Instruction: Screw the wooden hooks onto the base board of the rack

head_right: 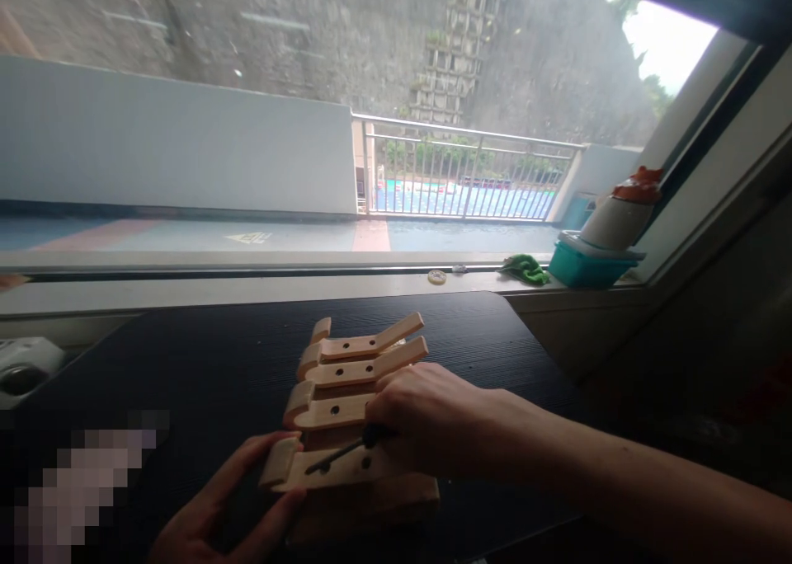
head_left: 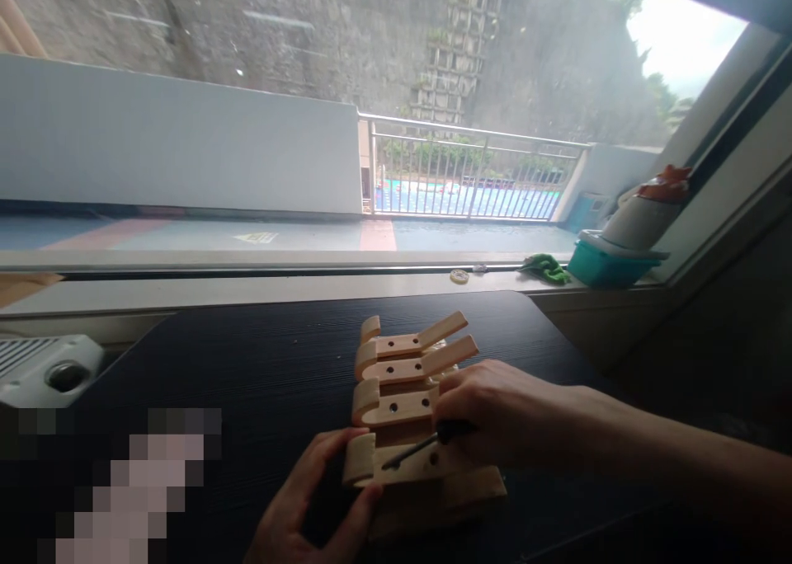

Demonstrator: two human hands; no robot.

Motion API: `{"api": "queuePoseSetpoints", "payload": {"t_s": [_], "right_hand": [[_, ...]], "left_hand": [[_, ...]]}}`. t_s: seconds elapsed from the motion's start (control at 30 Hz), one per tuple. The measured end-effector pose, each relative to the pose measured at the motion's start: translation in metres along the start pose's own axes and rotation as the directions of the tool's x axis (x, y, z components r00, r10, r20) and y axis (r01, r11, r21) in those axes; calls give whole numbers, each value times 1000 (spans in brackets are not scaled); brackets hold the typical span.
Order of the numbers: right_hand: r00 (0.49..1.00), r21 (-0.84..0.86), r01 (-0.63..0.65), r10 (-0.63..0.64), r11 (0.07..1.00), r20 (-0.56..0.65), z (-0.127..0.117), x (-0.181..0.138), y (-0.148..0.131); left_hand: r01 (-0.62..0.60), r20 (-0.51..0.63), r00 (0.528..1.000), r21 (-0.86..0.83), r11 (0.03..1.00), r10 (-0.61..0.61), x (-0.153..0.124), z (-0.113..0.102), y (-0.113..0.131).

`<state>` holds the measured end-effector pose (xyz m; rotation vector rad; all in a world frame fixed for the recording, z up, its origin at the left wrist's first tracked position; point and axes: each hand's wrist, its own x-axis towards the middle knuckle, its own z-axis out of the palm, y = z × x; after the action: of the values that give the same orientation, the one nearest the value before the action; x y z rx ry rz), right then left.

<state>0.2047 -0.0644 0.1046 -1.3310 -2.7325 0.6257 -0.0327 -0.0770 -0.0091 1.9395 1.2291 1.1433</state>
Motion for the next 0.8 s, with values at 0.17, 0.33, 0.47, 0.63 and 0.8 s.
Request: {"api": "queuePoseSetpoints", "payload": {"t_s": [0.17,0.33,0.47,0.63,0.8], "right_hand": [[999,138,9,-14,990,37,-1,0,4],[996,238,79,-86,968,18,-6,2,-6],[996,172,90,-89,981,-16,-3,5,-10],[997,65,40,-44,997,65,3,5,-13],[995,-34,84,-82,996,62,11,9,-17]], "left_hand": [[19,30,999,-18,1000,-19,-2,-3,4],[7,-6,1000,-39,999,-7,-2,-3,5],[-7,-4,1000,-64,998,7,-2,-3,5],[-30,-10,1000,-85,996,29,-2,-4,6],[-50,-2,999,-78,996,50,-3,-1,6]]}}
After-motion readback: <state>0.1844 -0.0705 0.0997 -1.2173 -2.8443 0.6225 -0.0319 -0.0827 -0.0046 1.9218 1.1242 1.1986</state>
